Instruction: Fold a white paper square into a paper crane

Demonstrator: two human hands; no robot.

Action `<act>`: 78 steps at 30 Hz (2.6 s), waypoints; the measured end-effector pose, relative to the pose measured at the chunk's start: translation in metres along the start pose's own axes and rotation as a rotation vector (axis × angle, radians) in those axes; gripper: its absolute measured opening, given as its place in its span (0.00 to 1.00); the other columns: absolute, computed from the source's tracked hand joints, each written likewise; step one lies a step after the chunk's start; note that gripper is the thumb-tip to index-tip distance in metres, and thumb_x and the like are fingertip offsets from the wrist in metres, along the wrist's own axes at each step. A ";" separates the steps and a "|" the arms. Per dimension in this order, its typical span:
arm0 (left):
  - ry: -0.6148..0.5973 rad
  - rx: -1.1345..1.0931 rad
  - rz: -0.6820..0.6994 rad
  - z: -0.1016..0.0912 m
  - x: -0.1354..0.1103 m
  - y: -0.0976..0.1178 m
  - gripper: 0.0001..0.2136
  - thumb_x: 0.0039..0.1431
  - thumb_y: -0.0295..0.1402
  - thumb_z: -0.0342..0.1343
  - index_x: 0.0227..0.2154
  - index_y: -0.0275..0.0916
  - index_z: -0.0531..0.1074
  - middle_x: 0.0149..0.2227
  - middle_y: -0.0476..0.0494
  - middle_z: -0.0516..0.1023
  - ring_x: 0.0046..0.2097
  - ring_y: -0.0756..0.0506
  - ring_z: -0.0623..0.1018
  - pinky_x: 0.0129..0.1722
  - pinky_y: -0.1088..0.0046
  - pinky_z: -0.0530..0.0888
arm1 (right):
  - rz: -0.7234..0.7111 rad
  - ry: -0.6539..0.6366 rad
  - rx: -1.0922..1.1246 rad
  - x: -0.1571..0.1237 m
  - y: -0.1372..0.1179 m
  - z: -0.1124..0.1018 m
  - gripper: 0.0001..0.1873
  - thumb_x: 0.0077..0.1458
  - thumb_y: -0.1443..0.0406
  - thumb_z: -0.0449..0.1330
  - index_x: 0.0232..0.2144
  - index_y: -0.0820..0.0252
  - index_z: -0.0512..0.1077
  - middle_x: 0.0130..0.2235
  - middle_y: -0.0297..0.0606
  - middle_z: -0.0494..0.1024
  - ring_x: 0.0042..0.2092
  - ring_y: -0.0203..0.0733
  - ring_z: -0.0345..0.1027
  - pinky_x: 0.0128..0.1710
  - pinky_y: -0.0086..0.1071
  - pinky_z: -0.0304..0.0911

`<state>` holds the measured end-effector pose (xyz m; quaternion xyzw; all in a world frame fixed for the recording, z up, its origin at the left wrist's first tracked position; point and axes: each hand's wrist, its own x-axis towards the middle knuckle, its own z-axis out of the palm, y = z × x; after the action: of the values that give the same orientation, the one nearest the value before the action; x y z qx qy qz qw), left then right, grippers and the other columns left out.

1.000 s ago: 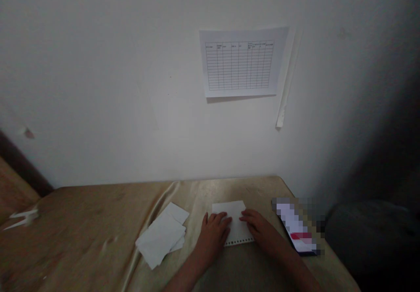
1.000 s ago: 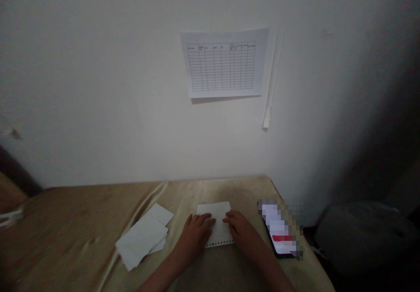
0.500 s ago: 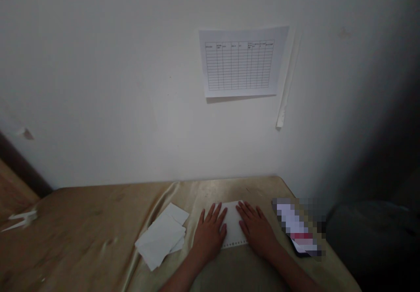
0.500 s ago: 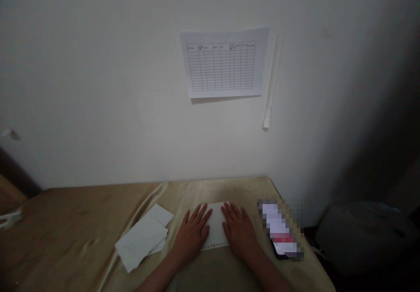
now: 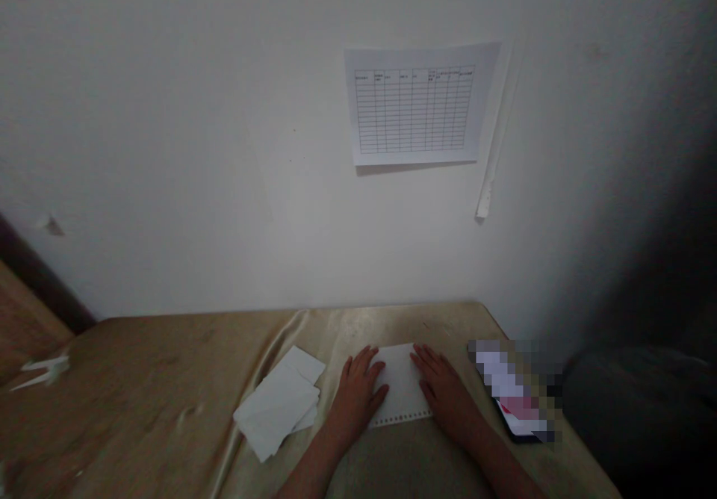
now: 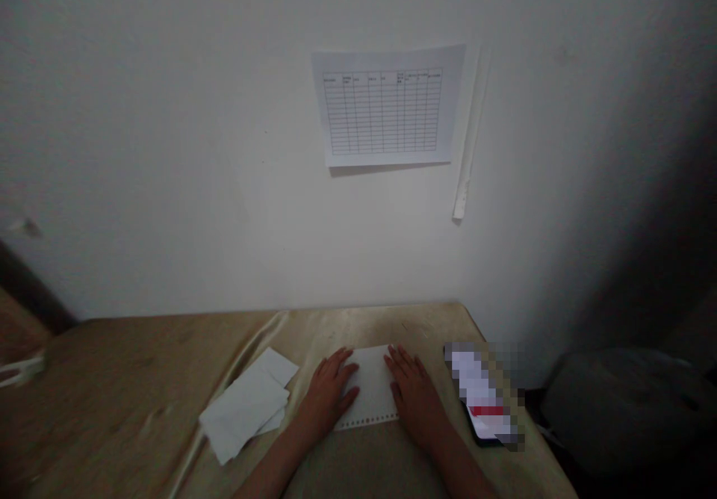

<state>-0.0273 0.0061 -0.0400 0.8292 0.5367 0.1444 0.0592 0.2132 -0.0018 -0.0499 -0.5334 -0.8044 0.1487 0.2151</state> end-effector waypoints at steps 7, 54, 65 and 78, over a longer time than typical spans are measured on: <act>-0.153 -0.185 0.043 -0.024 -0.006 -0.011 0.30 0.52 0.43 0.64 0.59 0.49 0.66 0.66 0.40 0.62 0.67 0.38 0.61 0.67 0.45 0.51 | -0.093 -0.059 0.224 -0.008 0.002 -0.015 0.23 0.59 0.58 0.57 0.57 0.51 0.69 0.64 0.40 0.65 0.67 0.45 0.52 0.69 0.51 0.40; 0.021 -0.265 0.085 -0.018 0.003 -0.013 0.14 0.63 0.34 0.54 0.49 0.50 0.77 0.60 0.42 0.69 0.56 0.41 0.73 0.59 0.59 0.69 | 0.150 0.249 0.107 0.005 0.002 0.002 0.14 0.63 0.56 0.49 0.40 0.55 0.71 0.42 0.43 0.76 0.45 0.51 0.68 0.48 0.41 0.62; 0.101 -0.150 0.152 -0.010 0.000 -0.015 0.10 0.60 0.35 0.59 0.43 0.49 0.81 0.57 0.39 0.72 0.54 0.38 0.74 0.54 0.55 0.73 | 0.086 0.259 0.060 0.004 -0.001 -0.004 0.15 0.64 0.59 0.51 0.40 0.57 0.75 0.46 0.44 0.72 0.43 0.45 0.70 0.46 0.38 0.65; 0.116 -0.051 0.152 -0.009 -0.001 -0.014 0.12 0.62 0.34 0.57 0.46 0.51 0.79 0.53 0.40 0.76 0.55 0.38 0.74 0.55 0.54 0.72 | 0.069 0.226 -0.090 -0.002 -0.003 -0.007 0.14 0.58 0.56 0.60 0.43 0.53 0.78 0.46 0.42 0.73 0.46 0.48 0.68 0.49 0.40 0.62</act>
<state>-0.0429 0.0104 -0.0349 0.8560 0.4709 0.2099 0.0380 0.2148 -0.0044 -0.0428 -0.5833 -0.7620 0.0590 0.2750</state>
